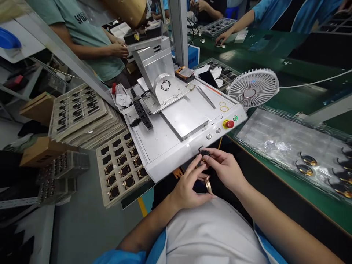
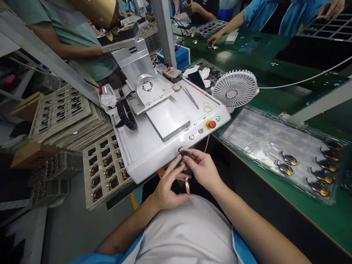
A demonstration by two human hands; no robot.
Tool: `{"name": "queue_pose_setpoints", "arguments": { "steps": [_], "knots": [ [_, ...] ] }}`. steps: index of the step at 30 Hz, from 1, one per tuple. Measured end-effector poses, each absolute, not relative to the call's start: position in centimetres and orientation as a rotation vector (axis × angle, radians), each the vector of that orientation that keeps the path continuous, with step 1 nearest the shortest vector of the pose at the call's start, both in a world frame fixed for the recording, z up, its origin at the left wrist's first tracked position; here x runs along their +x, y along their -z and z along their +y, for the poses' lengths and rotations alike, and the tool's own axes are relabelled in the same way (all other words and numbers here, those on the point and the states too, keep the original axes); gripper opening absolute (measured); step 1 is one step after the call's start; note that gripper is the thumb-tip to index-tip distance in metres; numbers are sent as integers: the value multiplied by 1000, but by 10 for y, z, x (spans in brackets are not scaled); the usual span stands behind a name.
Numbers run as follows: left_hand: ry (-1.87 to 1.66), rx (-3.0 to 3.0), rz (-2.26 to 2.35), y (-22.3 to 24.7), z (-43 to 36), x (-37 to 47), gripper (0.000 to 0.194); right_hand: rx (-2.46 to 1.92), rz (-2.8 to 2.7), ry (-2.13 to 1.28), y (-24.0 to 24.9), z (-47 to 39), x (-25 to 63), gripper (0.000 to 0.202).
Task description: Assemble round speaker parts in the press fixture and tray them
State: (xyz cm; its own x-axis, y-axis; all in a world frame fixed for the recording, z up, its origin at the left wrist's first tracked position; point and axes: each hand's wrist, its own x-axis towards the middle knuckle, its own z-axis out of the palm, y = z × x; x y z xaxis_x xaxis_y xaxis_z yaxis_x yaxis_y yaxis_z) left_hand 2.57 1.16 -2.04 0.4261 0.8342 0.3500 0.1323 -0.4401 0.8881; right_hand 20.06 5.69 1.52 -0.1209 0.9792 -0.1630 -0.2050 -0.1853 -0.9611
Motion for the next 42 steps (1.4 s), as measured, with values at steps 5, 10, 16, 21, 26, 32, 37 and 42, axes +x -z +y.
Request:
{"name": "queue_pose_setpoints", "arguments": {
  "steps": [5,10,16,21,26,32,37,42],
  "knots": [
    [-1177,1567,750,25,14,23,94,-1137,-1094,-1641,-23,61,213,41],
    [-1079,1907,758,29,17,19,97,-1183,-1073,-1687,-21,62,218,45],
    [-1048,1922,742,29,18,17,92,-1151,-954,-1730,-19,62,213,47],
    [-1287,1424,641,28,15,14,79,-1133,-878,-1830,-24,57,213,50],
    [-1384,1040,658,32,20,13,50,-1140,-866,-1968,-33,48,204,50],
    [-1360,1029,644,36,21,17,58,-1116,-765,-1900,-38,35,180,46],
    [-1435,1095,653,39,21,15,61,-1157,-875,-1770,-47,31,173,36],
    [-1418,1107,768,45,20,12,62,-1155,-919,-1771,-51,32,173,34]
  ]
}}
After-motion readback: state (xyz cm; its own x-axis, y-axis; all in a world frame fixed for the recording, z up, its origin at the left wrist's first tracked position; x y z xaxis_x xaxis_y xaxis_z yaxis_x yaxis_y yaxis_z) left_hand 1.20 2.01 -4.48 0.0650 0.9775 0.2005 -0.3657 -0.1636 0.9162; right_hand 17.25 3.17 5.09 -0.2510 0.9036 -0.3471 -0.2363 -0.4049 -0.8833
